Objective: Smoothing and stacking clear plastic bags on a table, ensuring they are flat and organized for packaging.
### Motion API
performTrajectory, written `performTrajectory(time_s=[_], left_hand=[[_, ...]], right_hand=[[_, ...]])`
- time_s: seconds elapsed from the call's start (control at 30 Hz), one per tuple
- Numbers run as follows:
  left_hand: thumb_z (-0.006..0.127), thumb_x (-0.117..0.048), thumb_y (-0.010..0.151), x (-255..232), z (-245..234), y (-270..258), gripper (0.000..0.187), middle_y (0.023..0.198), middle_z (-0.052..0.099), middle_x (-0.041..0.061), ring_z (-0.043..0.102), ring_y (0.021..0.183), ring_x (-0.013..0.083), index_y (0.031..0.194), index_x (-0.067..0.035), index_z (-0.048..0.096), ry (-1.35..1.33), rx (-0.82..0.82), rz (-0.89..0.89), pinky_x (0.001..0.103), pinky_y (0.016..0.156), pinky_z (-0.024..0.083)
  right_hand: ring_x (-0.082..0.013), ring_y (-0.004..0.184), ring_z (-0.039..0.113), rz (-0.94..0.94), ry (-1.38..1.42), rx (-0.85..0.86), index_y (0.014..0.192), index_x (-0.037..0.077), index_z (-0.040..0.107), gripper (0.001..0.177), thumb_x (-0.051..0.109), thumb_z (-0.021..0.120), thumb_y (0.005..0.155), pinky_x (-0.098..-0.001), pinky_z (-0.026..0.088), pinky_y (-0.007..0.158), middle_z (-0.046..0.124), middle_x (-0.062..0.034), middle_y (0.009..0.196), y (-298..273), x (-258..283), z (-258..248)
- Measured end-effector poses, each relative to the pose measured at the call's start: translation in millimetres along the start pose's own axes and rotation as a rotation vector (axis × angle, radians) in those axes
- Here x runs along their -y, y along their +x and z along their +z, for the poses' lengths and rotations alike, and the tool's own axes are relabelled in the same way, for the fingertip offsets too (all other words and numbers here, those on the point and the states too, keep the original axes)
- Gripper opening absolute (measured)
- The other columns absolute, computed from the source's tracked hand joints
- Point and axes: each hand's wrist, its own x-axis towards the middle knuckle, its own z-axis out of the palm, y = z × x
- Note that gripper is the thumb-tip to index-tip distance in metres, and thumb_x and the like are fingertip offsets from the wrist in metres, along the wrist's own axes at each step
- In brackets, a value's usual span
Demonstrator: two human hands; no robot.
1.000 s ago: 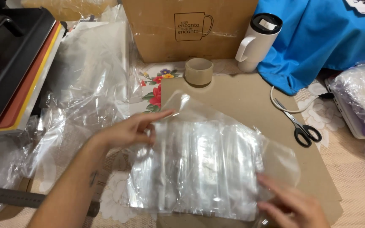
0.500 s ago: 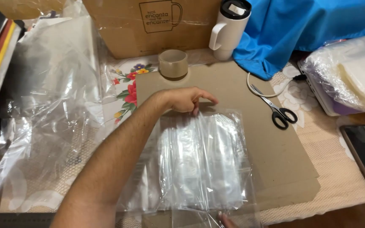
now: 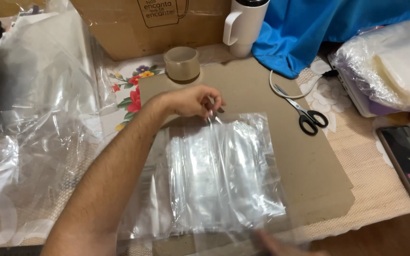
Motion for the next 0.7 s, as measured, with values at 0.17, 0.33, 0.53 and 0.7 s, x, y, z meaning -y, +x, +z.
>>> performTrajectory(time_s=[0.17,0.33,0.53,0.7], left_hand=[[0.056,0.024,0.077,-5.5,-32.8,-25.0,0.042,0.127,0.067,0.016,0.065,0.089,0.0119,0.107,-0.002,0.072,-0.148,-0.283,0.325,0.026,0.080,0.059],[0.059,0.019,0.081,-19.1,-59.5,-89.9,0.041,0.144,0.060,0.015,0.066,0.095,0.0085,0.109,-0.008,0.072,-0.108,-0.663,0.357,0.020,0.084,0.056],[0.056,0.024,0.084,60.7,-66.0,-167.4,0.044,0.139,0.057,0.021,0.067,0.109,0.0260,0.118,-0.001,0.070,-0.010,-1.047,0.319,0.033,0.091,0.057],[0.055,0.024,0.086,118.4,-37.7,-202.5,0.057,0.145,0.048,0.031,0.065,0.110,0.0388,0.127,-0.011,0.070,-0.006,-1.250,0.034,0.042,0.092,0.056]], right_hand=[[-0.0369,0.093,0.082,-0.127,0.056,-0.170,0.121,0.027,0.082,0.049,0.019,0.072,0.073,-0.0496,0.062,0.085,0.089,-0.0143,0.095,94.7,127.4,-0.4],[-0.0105,0.095,0.066,-0.408,0.211,-0.442,0.126,0.005,0.069,0.034,0.013,0.068,0.093,-0.0241,0.054,0.083,0.073,-0.0077,0.118,196.5,176.6,-22.0],[-0.0265,0.089,0.073,-0.692,0.671,-0.282,0.134,0.006,0.063,0.044,-0.009,0.066,0.092,-0.0325,0.063,0.065,0.069,-0.0171,0.120,362.1,215.9,31.8],[-0.0231,0.086,0.077,-0.723,0.943,0.003,0.161,0.018,0.009,0.065,0.023,0.047,0.107,-0.0191,0.057,0.060,0.067,-0.0195,0.133,433.1,248.6,87.0]])
